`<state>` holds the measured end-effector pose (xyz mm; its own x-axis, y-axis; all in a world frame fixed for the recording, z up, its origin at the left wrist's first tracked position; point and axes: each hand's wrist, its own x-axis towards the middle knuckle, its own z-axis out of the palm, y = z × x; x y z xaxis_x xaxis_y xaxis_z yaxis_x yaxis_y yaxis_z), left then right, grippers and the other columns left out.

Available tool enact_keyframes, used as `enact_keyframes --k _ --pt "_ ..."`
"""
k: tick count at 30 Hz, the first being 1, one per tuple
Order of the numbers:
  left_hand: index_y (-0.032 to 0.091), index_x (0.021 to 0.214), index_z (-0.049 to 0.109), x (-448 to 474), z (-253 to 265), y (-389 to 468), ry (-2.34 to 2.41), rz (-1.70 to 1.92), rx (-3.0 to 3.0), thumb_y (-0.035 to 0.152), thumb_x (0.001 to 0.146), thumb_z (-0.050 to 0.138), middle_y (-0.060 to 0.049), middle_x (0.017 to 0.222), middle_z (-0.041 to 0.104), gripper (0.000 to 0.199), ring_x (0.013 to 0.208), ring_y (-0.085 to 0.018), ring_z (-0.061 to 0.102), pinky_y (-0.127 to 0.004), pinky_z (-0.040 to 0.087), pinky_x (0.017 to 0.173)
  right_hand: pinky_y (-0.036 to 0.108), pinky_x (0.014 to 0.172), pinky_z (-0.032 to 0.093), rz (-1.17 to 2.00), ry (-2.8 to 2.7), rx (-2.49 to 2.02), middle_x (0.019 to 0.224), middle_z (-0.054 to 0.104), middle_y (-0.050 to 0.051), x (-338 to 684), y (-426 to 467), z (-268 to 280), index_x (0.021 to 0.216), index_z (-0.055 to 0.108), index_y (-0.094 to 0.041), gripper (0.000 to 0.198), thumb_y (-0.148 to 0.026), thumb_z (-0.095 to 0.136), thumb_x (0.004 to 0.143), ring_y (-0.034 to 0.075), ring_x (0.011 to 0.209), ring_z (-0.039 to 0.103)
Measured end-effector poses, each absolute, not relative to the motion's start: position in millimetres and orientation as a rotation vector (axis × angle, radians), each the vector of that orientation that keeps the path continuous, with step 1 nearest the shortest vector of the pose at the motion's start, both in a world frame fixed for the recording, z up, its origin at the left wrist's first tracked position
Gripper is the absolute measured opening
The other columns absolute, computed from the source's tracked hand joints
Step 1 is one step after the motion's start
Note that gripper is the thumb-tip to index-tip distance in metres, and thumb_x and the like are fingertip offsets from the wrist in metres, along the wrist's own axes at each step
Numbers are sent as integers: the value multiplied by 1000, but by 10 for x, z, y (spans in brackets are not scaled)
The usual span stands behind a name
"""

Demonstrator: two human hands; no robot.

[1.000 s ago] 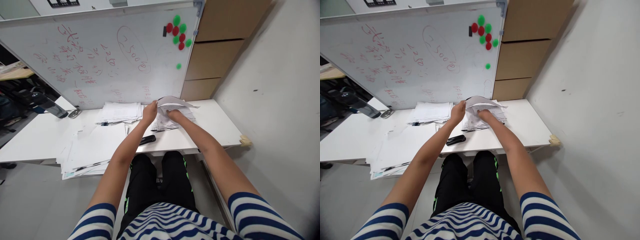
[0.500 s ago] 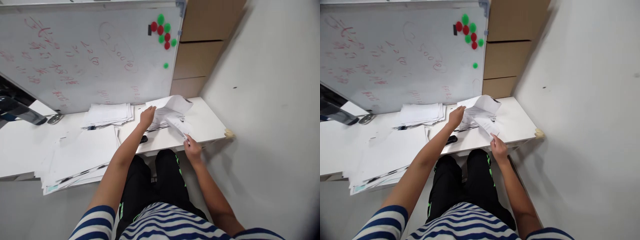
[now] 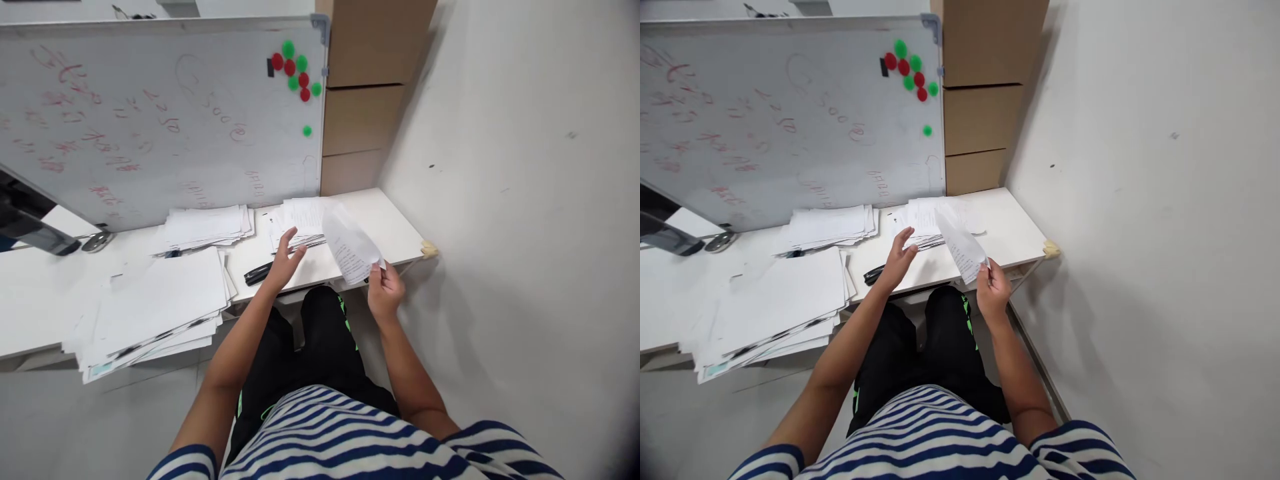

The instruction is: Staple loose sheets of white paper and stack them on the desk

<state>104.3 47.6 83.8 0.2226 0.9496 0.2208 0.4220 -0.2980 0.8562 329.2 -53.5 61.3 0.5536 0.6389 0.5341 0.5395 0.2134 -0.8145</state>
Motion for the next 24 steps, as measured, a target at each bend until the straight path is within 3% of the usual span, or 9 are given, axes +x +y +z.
enact_keyframes --k 2,4,7,9,13,19,24 --pt "31 153 25 979 946 308 1211 1076 1823 53 89 59 -9 162 31 76 147 -24 34 -39 40 112 33 76 57 141 -1207 -1390 89 76 7 3253 -475 772 105 72 -17 40 -48 51 93 21 79 71" --pt "30 149 35 908 1024 253 1157 1083 1774 49 81 70 -10 156 42 79 141 -26 42 -40 43 109 32 76 56 236 -1315 -1324 86 76 6 3213 -407 910 104 72 -18 40 -50 51 92 20 76 70" --pt "21 123 61 805 1063 264 1097 1083 1614 50 79 70 -11 123 68 54 114 -26 63 -38 52 93 32 76 56 375 -1365 -1228 87 75 5 3151 -296 1015 107 72 -19 41 -52 51 93 19 77 69" --pt "18 106 67 756 1050 261 1126 1152 1526 52 78 70 -9 104 72 43 97 -23 67 -34 54 81 33 79 56 464 -1297 -1184 97 74 6 3107 -215 987 115 69 -19 46 -55 50 93 20 87 69" --pt "18 95 69 722 1002 205 1168 1323 1412 49 75 74 -4 91 71 36 84 -19 65 -30 52 73 38 87 56 776 -1157 -1105 117 71 10 2974 -54 745 128 61 -20 60 -64 54 88 22 104 68" --pt "20 88 66 756 957 179 1223 1437 1326 46 73 76 1 77 65 32 72 -14 60 -27 50 67 39 88 56 1059 -1085 -1082 100 75 8 2751 26 476 101 67 -18 50 -62 67 79 21 95 70" --pt "20 78 61 750 983 120 1223 1478 1318 51 78 72 3 70 55 33 65 -11 51 -25 44 61 37 87 55 996 -1062 -1050 93 75 6 2718 6 486 105 68 -17 47 -58 67 82 20 91 70"
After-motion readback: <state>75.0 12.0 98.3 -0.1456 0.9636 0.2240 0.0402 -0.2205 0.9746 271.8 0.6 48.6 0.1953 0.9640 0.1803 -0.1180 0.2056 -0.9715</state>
